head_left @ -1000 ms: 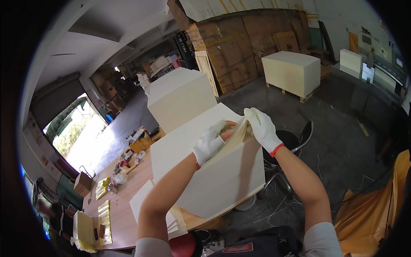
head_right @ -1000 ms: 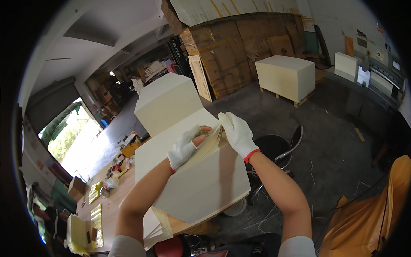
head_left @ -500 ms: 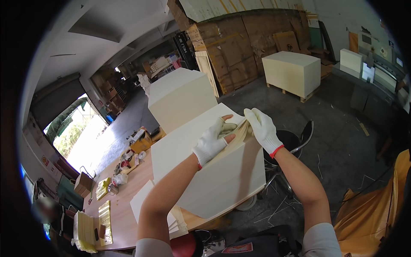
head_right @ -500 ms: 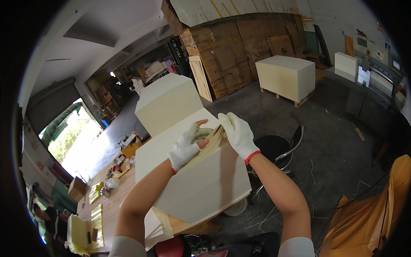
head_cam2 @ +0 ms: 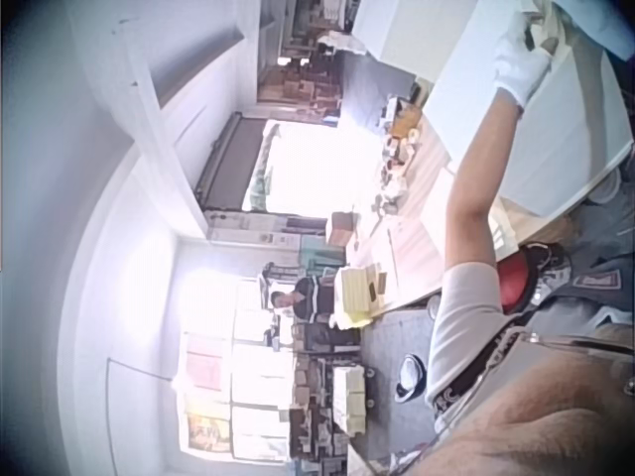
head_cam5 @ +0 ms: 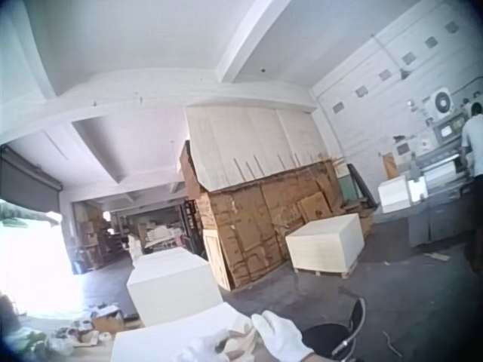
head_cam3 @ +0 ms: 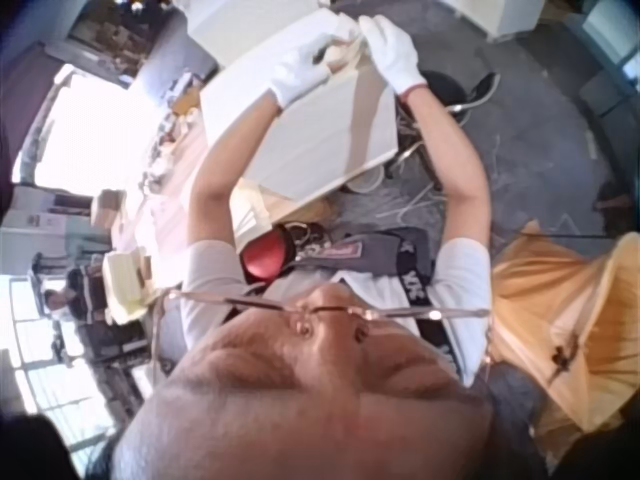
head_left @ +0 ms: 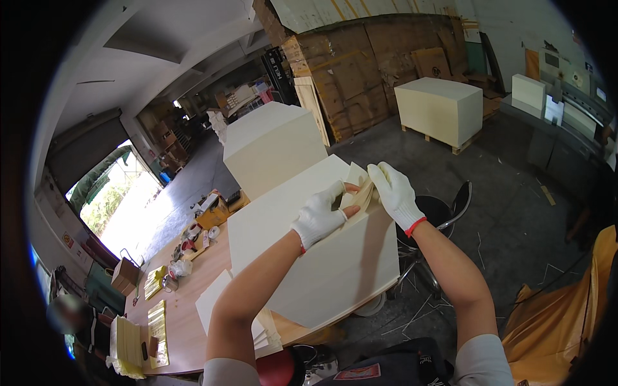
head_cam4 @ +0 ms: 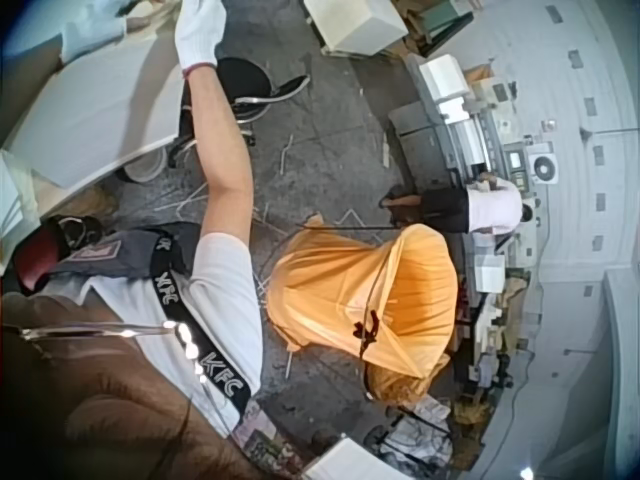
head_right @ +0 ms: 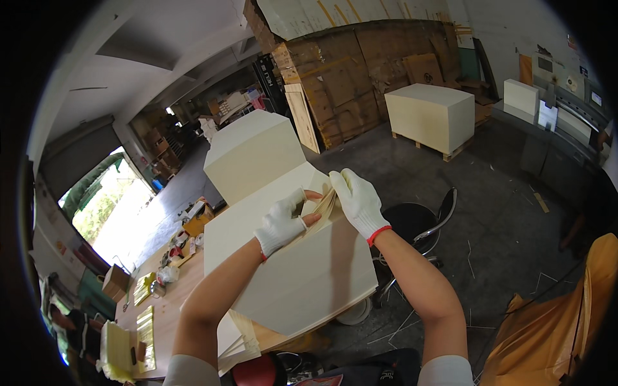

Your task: The person stacks white paper sheets on a table, repeatedly picking up a small batch, aligning the edges, and placing them back down. The person then picks up a yellow envelope and places it on the table.

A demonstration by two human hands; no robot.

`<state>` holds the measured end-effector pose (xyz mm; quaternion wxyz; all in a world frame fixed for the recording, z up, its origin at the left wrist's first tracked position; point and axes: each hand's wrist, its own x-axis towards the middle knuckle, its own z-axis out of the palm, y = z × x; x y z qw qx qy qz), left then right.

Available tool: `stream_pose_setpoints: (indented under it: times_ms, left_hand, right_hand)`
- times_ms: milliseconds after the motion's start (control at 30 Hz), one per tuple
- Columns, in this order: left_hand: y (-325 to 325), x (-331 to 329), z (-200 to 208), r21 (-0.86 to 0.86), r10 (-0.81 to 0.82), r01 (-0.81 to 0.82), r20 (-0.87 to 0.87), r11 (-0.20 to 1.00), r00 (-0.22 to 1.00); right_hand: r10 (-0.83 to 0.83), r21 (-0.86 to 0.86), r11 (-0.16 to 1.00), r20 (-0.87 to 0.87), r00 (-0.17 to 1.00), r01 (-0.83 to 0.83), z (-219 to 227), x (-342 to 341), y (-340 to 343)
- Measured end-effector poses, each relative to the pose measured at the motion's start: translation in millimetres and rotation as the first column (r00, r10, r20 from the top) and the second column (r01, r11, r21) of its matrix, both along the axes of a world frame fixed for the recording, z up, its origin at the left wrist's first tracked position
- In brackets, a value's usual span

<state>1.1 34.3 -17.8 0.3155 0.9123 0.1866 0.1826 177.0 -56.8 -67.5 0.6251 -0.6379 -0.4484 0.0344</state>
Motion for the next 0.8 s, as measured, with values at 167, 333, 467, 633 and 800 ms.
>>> stream_pose_setpoints:
  times_ms: [167,333,467,633,800]
  left_hand:
    - [3.0,0.3,-1.1,0.040,-0.016,0.015,0.023,0.999,1.000]
    - [0.3,1.2,-8.6,0.079,-0.031,0.013,0.229,0.997,0.973]
    - [10.1,0.9,-11.2,0.164,-0.011,-0.002,0.077,0.986,0.997]
    - [-15.4,2.1,7.5,0.056,0.075,-0.069,-0.108,0.996,0.991]
    - [-3.0,2.9,-1.7,0.132,0.038,-0.036,-0.011,0.991,0.999]
  right_hand:
    - [-0.026,0.001,1.000,0.031,0.999,0.026,-0.9,1.7,1.2]
    - [-0.008,-0.071,0.997,-0.015,1.000,0.007,7.6,-2.1,-4.5]
    - [-0.017,-0.066,0.998,-0.007,1.000,0.017,2.8,-0.3,-1.1]
    - [-0.023,-0.035,0.999,-0.022,0.999,0.022,-3.1,2.0,1.4]
    - [-0.014,-0.047,0.999,-0.052,0.999,0.012,-2.5,1.1,0.8]
